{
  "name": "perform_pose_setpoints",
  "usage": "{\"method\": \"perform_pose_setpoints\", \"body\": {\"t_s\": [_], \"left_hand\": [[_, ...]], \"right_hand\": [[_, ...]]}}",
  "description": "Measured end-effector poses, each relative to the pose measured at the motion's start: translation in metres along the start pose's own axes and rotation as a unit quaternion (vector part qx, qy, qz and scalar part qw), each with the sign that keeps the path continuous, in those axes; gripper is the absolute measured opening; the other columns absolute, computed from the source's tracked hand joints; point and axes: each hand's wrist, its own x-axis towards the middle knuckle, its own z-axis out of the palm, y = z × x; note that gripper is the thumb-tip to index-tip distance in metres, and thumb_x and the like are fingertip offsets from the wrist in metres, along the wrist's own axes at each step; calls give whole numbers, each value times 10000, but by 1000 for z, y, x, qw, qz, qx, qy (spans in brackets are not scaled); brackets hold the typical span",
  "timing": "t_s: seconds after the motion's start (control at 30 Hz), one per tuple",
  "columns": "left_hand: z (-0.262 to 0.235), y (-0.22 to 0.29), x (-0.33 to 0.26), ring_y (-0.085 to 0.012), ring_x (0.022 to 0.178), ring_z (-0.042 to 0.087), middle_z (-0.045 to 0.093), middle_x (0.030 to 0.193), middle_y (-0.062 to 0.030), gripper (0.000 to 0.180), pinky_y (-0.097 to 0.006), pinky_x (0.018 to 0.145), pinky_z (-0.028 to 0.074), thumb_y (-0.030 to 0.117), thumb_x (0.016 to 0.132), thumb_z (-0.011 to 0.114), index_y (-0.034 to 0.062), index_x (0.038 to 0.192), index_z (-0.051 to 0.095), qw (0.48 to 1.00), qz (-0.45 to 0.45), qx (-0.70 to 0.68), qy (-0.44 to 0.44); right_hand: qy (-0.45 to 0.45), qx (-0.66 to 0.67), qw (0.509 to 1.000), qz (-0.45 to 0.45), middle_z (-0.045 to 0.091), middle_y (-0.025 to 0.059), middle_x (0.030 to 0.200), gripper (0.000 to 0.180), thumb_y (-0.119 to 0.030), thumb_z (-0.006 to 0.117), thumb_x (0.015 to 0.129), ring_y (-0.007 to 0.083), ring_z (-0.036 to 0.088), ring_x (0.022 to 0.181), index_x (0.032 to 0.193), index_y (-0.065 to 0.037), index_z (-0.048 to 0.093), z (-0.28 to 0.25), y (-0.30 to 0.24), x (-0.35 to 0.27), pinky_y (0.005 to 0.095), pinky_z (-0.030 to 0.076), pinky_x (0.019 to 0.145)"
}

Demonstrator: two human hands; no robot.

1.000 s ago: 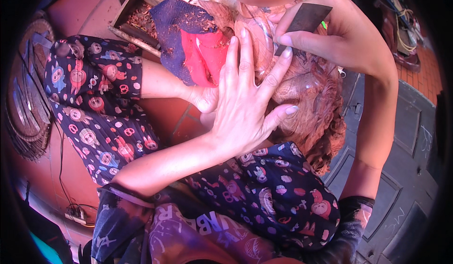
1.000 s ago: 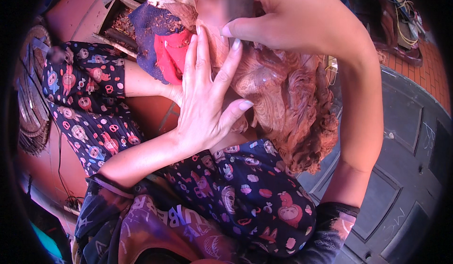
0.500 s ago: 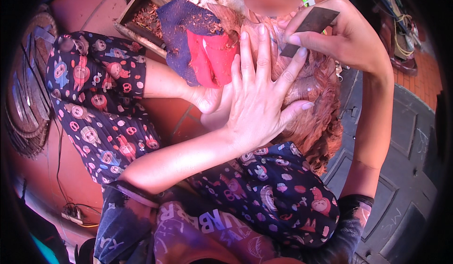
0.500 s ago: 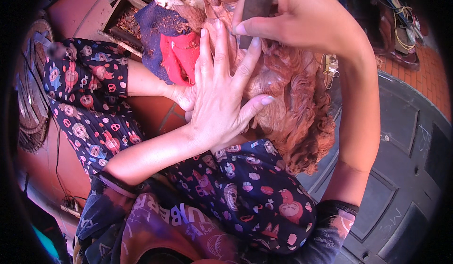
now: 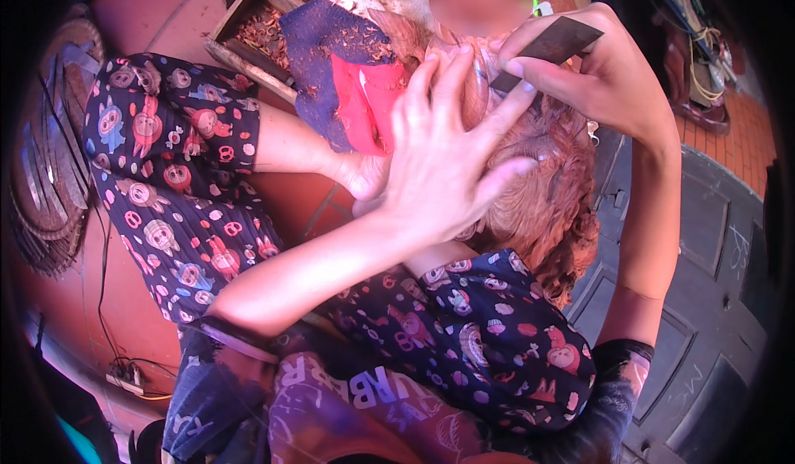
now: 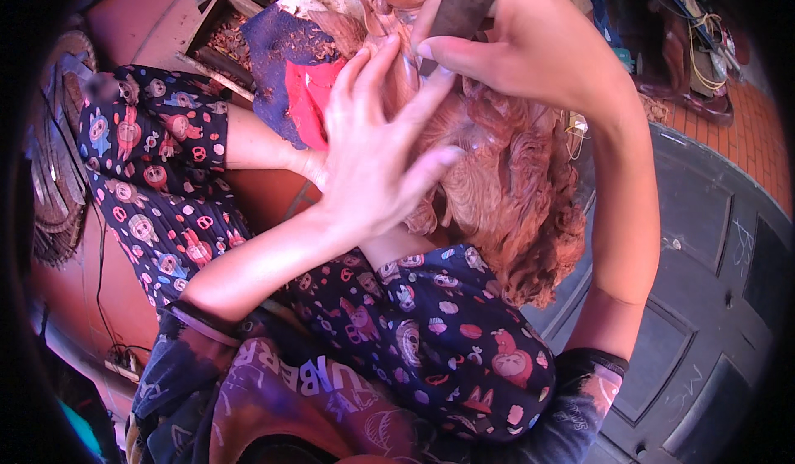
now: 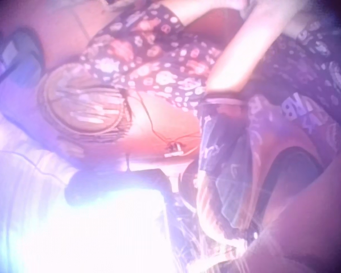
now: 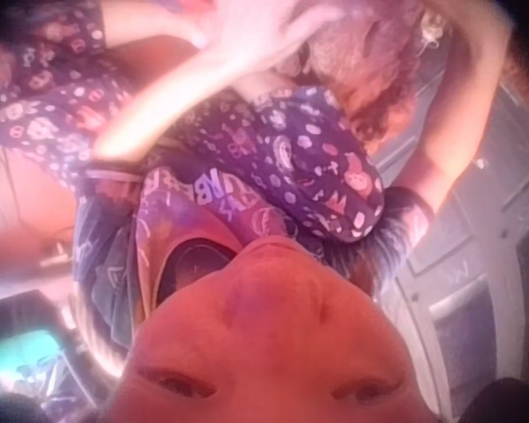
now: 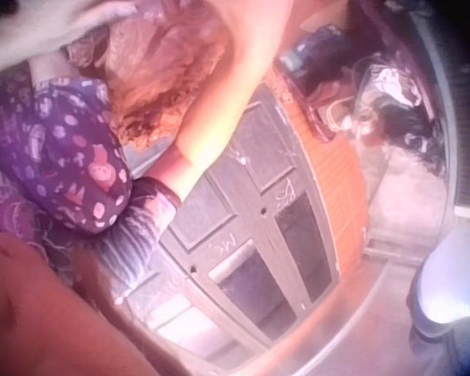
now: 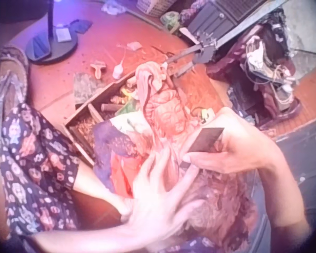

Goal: The person carves a wooden statue of a seated figure using various hand tools. They repeatedly select different chisels and gouges from a nearby basket, carve details into the statue's face and clothing, and wipe away wood shavings with their hands.

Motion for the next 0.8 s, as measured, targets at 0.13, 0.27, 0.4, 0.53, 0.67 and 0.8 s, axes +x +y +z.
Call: {"method": "perform_pose_setpoints", "body": {"t_s": [0.13, 0.27, 0.4, 0.53, 0.67, 0.8], "left_hand": [[-37, -36, 41, -285, 981, 688, 709, 1046, -138, 218, -366, 891, 525, 71, 829, 752, 50, 1045, 733, 990, 103, -67, 65], [-67, -39, 90, -273, 852, 711, 722, 956, -133, 274, -345, 781, 558, 158, 853, 769, 16, 1073, 690, 982, 151, 4, -110], [-68, -41, 108, -305, 804, 735, 740, 919, -159, 386, -358, 715, 578, 254, 813, 807, 53, 1118, 681, 974, 176, -18, -145], [-65, -39, 106, -308, 757, 733, 724, 856, -171, 365, -368, 681, 571, 251, 817, 798, 50, 1099, 682, 969, 204, -6, -137], [-62, -36, 97, -315, 681, 709, 690, 759, -157, 348, -379, 638, 552, 269, 828, 784, 47, 1072, 675, 968, 220, 52, -110], [-67, -30, 94, -307, 623, 688, 673, 726, -153, 323, -368, 595, 538, 242, 835, 771, 45, 1068, 666, 970, 216, 26, -112]], "right_hand": [[-26, 10, 998, 57, 752, 69, 883, 66, -30, 719, 883, 116, 678, 771, 925, 10, 749, -2, -1, 8, 245, 536, 729], [-26, -24, 994, 104, 752, 70, 823, 112, -125, 755, 849, 114, 672, 694, 926, -48, 779, -11, -31, 10, 261, 530, 665], [-39, -30, 997, 67, 744, 47, 770, 102, -142, 747, 844, 105, 656, 670, 890, -58, 782, -16, -38, 13, 262, 516, 663], [-34, -50, 995, 75, 727, 37, 735, 104, -151, 743, 845, 104, 632, 645, 868, -55, 776, -11, -36, 9, 271, 502, 644], [-37, -4, 997, 68, 711, 34, 709, 114, -169, 748, 842, 104, 611, 624, 861, -59, 773, -11, -30, 10, 277, 483, 611], [8, -137, 990, 29, 688, 23, 686, 152, -198, 742, 848, 87, 579, 603, 852, -48, 767, -1, -41, 6, 273, 452, 578]]}}
